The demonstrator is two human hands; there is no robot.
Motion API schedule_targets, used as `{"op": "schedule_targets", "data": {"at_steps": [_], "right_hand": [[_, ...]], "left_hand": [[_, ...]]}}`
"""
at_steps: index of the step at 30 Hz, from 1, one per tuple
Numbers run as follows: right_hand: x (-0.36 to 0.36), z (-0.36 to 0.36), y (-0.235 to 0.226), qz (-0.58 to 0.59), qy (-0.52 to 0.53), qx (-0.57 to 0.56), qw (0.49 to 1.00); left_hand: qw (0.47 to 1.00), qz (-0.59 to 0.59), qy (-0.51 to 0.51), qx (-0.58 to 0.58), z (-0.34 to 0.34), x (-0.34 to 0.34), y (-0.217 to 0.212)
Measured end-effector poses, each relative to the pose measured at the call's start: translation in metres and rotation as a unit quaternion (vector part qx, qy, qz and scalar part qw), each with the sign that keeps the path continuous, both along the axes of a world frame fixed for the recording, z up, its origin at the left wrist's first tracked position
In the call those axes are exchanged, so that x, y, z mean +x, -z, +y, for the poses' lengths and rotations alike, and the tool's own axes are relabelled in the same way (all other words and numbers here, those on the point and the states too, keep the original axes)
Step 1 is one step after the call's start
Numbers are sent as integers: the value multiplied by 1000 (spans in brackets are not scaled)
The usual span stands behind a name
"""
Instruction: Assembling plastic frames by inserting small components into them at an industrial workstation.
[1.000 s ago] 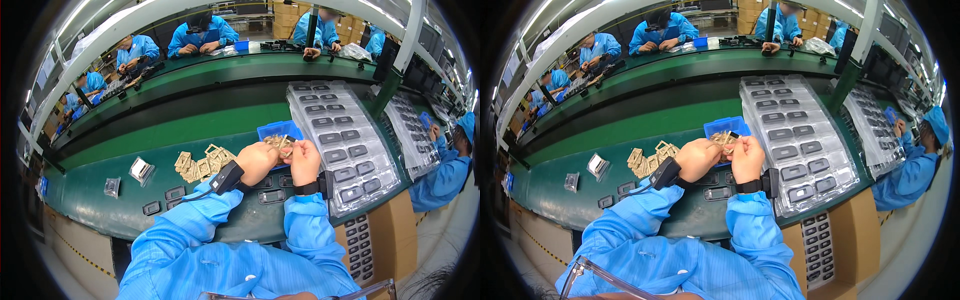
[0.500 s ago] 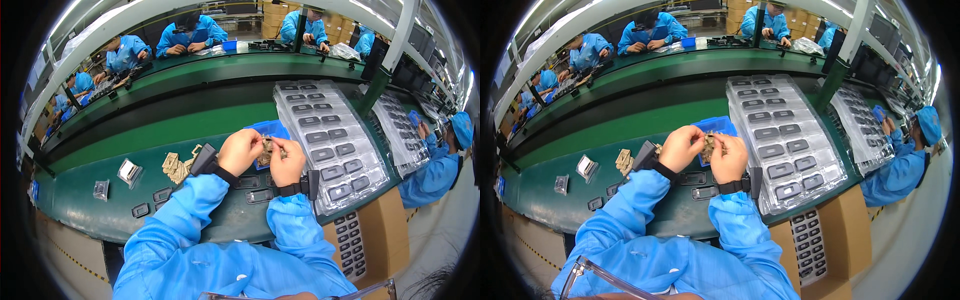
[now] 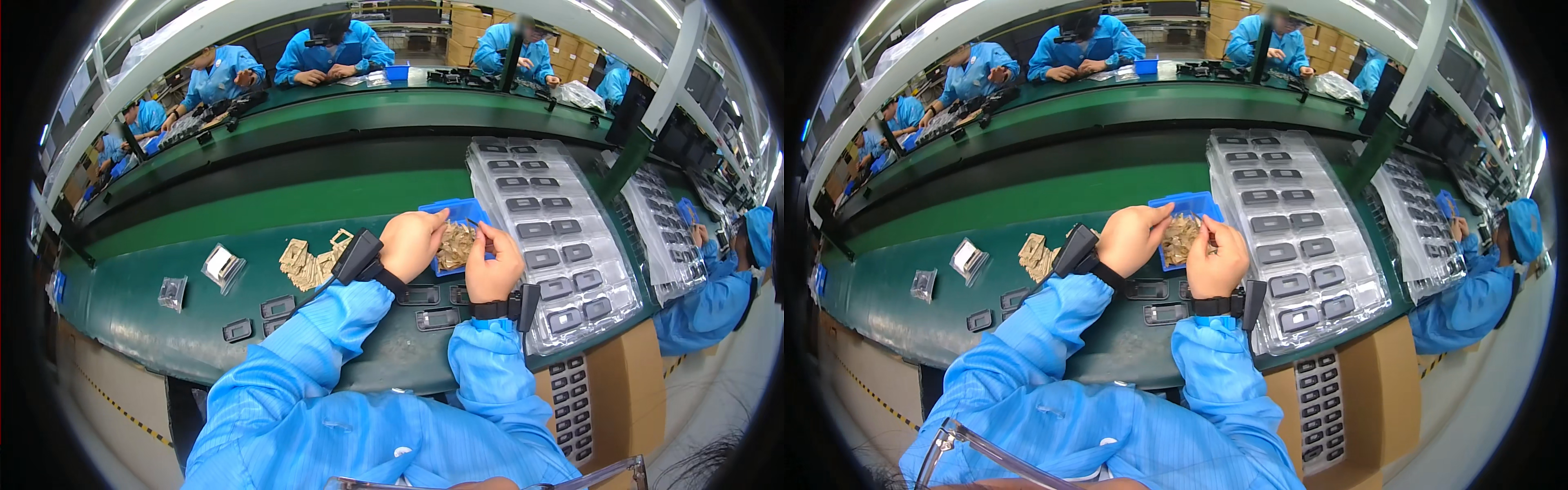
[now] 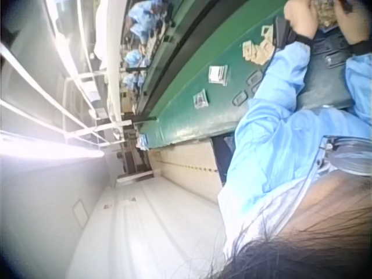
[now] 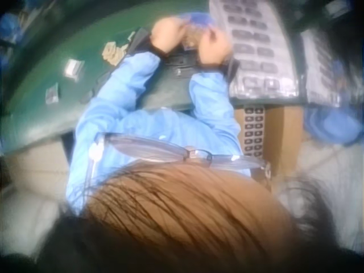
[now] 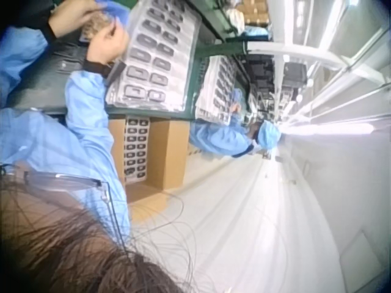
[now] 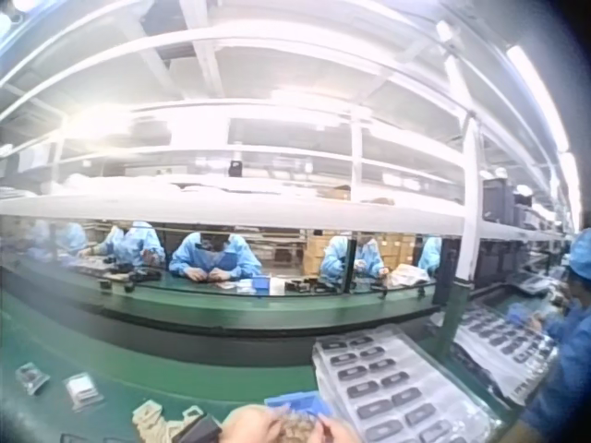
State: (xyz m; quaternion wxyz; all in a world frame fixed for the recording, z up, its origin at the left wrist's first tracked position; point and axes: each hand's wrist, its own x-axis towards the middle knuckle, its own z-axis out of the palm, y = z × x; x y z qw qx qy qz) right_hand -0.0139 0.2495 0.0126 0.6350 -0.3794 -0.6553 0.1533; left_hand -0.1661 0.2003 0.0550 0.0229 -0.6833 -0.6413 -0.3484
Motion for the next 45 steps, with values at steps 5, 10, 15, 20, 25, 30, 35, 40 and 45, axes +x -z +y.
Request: {"op": "schedule_targets", "data": {"at_steps": [5,10,15,20,25,30,35,40,45], "right_hand": [[-9,-26,-8,-50,-144,71,986],[-11,-89,-22,-155,-259,137,944],[5,-137,-14,-168,-391,-21,905],[4,-153,22,-56,-596,-236,765],[-15,-163,29,51,-648,-343,678],[-18,-167,31,41,-613,-305,728],[-9,-158,18,-87,-473,-153,863],[7,-143,10,-174,-420,-72,888],[15,-136,13,-230,-383,-61,893]], "left_hand": [[954,-269,113,-75,-38,-5,-11],[891,-434,118,-65,-127,-24,9],[911,-399,84,-64,-219,-30,16],[866,-494,46,-66,-263,-27,37],[899,-435,42,-4,-275,-34,41],[936,-350,12,-25,-281,-43,35],[979,122,-163,-31,-290,-108,29],[981,129,-144,-27,-299,-119,57],[999,22,24,-34,-283,-70,65]]}}
